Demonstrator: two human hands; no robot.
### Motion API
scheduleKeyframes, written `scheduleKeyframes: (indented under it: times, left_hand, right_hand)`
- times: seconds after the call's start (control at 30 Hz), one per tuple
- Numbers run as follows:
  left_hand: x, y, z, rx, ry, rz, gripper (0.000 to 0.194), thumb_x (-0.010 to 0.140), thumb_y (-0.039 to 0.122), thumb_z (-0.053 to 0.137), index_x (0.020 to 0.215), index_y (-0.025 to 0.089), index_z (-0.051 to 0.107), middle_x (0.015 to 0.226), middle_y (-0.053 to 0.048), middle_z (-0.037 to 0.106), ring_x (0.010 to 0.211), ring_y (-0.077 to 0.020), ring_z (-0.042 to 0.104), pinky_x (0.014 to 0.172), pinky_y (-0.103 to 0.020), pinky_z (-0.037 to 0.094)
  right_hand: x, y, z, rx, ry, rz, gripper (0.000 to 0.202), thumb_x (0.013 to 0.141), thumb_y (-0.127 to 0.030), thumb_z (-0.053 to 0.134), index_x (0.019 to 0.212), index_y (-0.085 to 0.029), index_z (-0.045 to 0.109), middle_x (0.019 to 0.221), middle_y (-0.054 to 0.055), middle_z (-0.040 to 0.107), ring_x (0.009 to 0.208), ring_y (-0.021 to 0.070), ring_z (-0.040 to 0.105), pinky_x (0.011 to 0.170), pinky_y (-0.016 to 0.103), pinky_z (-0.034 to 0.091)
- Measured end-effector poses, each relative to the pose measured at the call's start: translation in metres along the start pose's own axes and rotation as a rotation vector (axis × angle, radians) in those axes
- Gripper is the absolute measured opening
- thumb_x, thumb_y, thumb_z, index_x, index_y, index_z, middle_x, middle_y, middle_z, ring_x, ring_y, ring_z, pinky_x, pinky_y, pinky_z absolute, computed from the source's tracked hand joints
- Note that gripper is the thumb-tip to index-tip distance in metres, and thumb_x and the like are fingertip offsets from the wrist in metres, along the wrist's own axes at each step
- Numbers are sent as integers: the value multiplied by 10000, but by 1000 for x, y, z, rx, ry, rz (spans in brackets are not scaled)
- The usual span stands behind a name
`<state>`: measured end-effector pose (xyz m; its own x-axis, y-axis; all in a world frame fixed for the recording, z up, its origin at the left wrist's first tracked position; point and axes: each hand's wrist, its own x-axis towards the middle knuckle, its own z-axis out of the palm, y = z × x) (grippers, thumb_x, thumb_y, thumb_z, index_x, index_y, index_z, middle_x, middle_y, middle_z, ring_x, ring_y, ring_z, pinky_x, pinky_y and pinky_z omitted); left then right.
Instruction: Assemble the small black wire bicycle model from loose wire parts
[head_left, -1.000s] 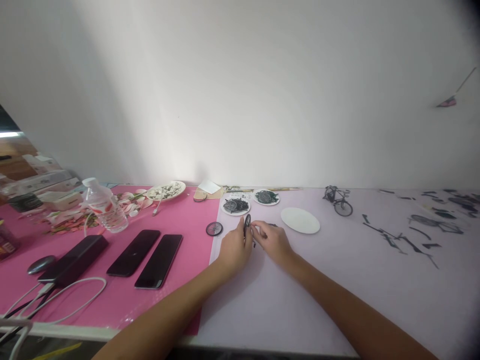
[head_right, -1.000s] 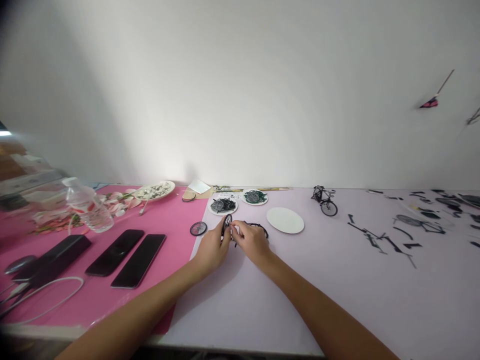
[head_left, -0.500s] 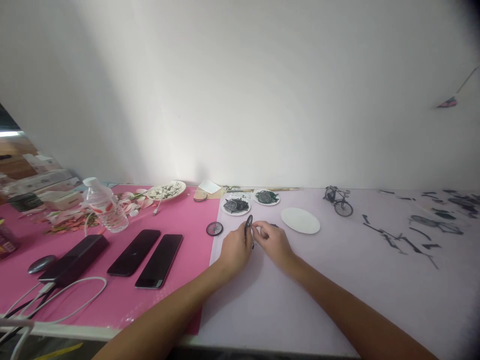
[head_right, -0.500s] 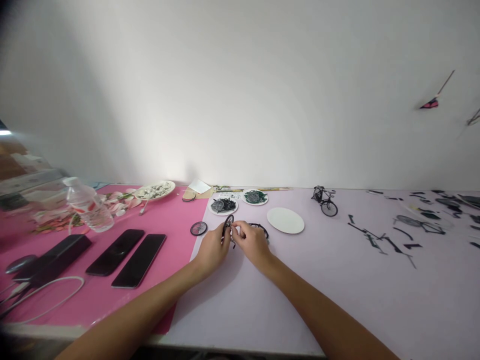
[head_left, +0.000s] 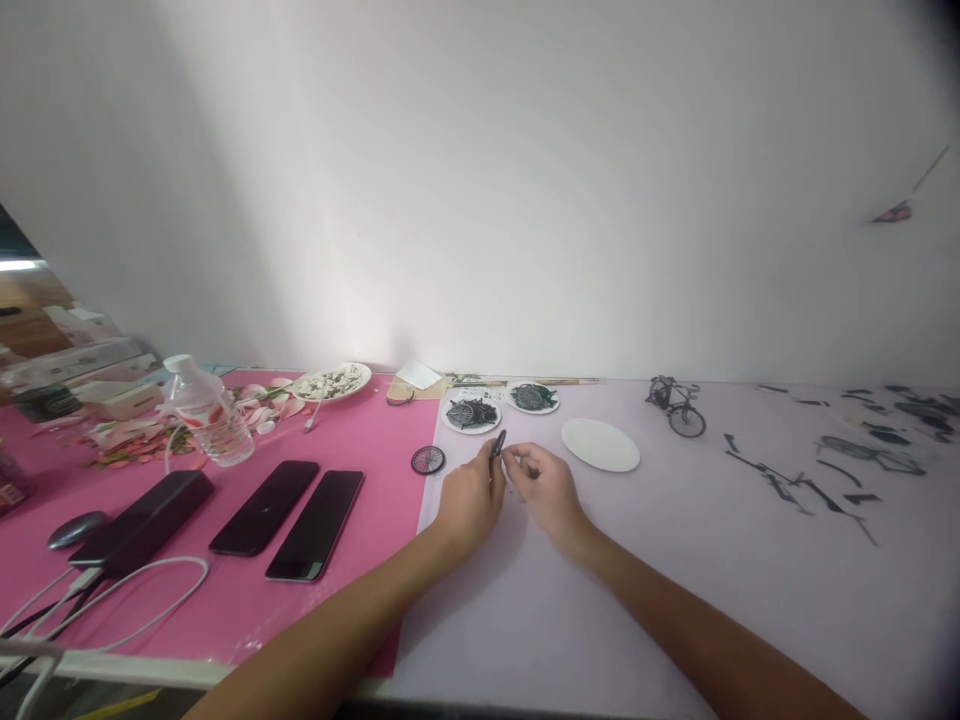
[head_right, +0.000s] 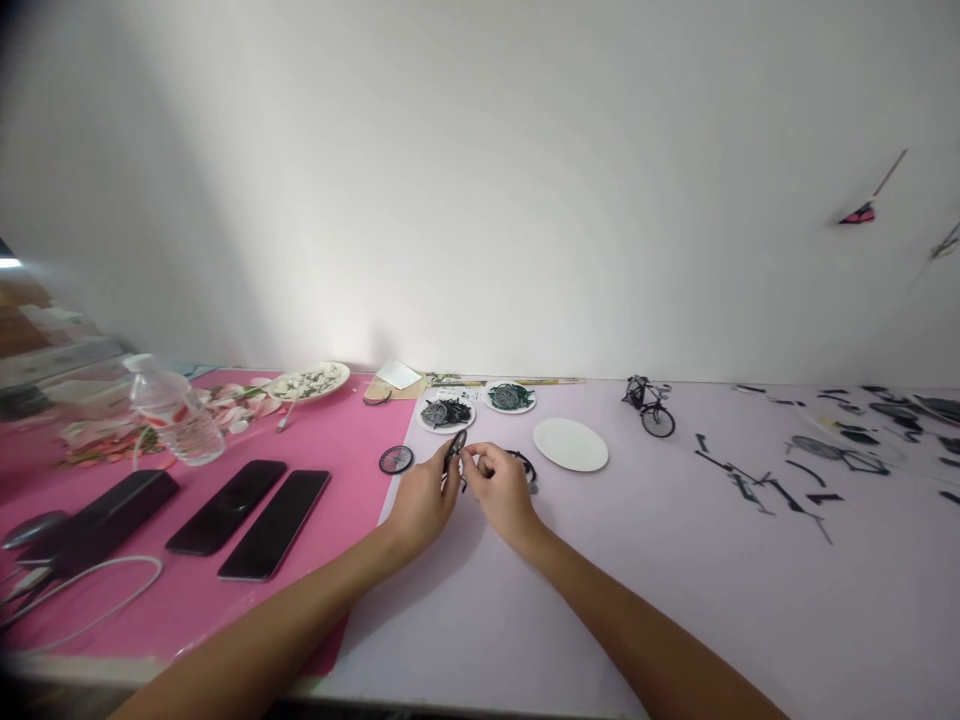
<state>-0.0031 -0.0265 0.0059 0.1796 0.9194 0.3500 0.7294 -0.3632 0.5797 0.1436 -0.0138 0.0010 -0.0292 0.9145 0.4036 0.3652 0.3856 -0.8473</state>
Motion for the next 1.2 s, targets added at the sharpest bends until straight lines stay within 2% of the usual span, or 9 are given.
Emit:
scheduleKeyframes:
  times: [0.1, 0.23, 0.37, 0.57, 0.8, 0.9, 1.03, 1.1, 1.2]
  left_hand:
    - [0, -2, 1, -28, 6, 0, 459, 1058, 374, 284, 1423, 183, 486, 894, -95, 759, 723, -244, 705, 644, -301, 459]
    - [0, -2, 1, -74, 1, -6, 475, 1056, 379, 299, 1450, 174, 465, 878, -95, 746, 703, -234, 681, 630, -295, 429]
    - [-2, 0, 0, -212, 0, 8, 443, 1066, 376, 285, 1400, 184, 504, 799, -55, 713, 654, -200, 639, 608, -276, 393]
    - [-2, 0, 2, -324, 32, -2, 391, 1065, 375, 310, 1257, 172, 584, 745, -29, 674, 592, -160, 570, 588, -261, 362]
    - [-2, 1, 2, -364, 38, 21, 336, 1051, 347, 350, 1220, 179, 588, 750, -25, 675, 604, -158, 584, 592, -252, 387]
    - [-3, 1, 3, -375, 34, 29, 339, 1035, 325, 377, 1285, 176, 551, 745, -25, 673, 584, -162, 590, 566, -250, 397]
    - [-3, -1, 6, -362, 53, 89, 587, 910, 162, 508, 1479, 190, 367, 929, -60, 717, 706, -190, 658, 633, -264, 465]
    - [-2, -3, 8, -338, 54, 115, 634, 859, 102, 518, 1469, 197, 374, 978, -71, 719, 776, -209, 674, 678, -279, 485]
    - [-2, -4, 8, -308, 58, 147, 581, 852, 77, 509, 1415, 199, 432, 984, -78, 720, 833, -230, 678, 721, -301, 498]
  right_hand:
    - [0, 4, 1, -43, 32, -62, 290, 938, -443, 601, 914, -176, 710, 477, -66, 478, 438, 122, 498, 518, 235, 438]
    - [2, 14, 1, -192, 92, -215, 235, 934, -372, 610, 912, -169, 726, 501, -68, 453, 464, 106, 444, 557, 231, 418]
    - [4, 21, -1, -282, 112, -327, 214, 946, -328, 597, 950, -163, 734, 524, -71, 436, 488, 98, 424, 581, 226, 397]
    - [4, 21, 0, -239, 106, -309, 191, 934, -315, 611, 946, -160, 722, 522, -78, 421, 478, 93, 411, 569, 214, 394]
    - [3, 20, 0, -216, 129, -316, 193, 935, -322, 614, 932, -163, 724, 513, -77, 419, 471, 92, 408, 564, 213, 396]
    - [3, 19, -1, -224, 118, -307, 216, 947, -343, 600, 951, -167, 725, 506, -77, 422, 463, 94, 412, 547, 212, 392]
    - [5, 19, -3, -232, 115, -282, 233, 949, -361, 593, 947, -173, 730, 504, -68, 443, 467, 101, 425, 520, 209, 382]
    - [6, 19, -3, -230, 112, -267, 239, 948, -373, 595, 943, -175, 729, 504, -64, 458, 467, 104, 438, 517, 209, 386]
    - [6, 20, -3, -211, 104, -246, 249, 948, -393, 599, 951, -175, 719, 508, -60, 484, 467, 106, 459, 525, 209, 404]
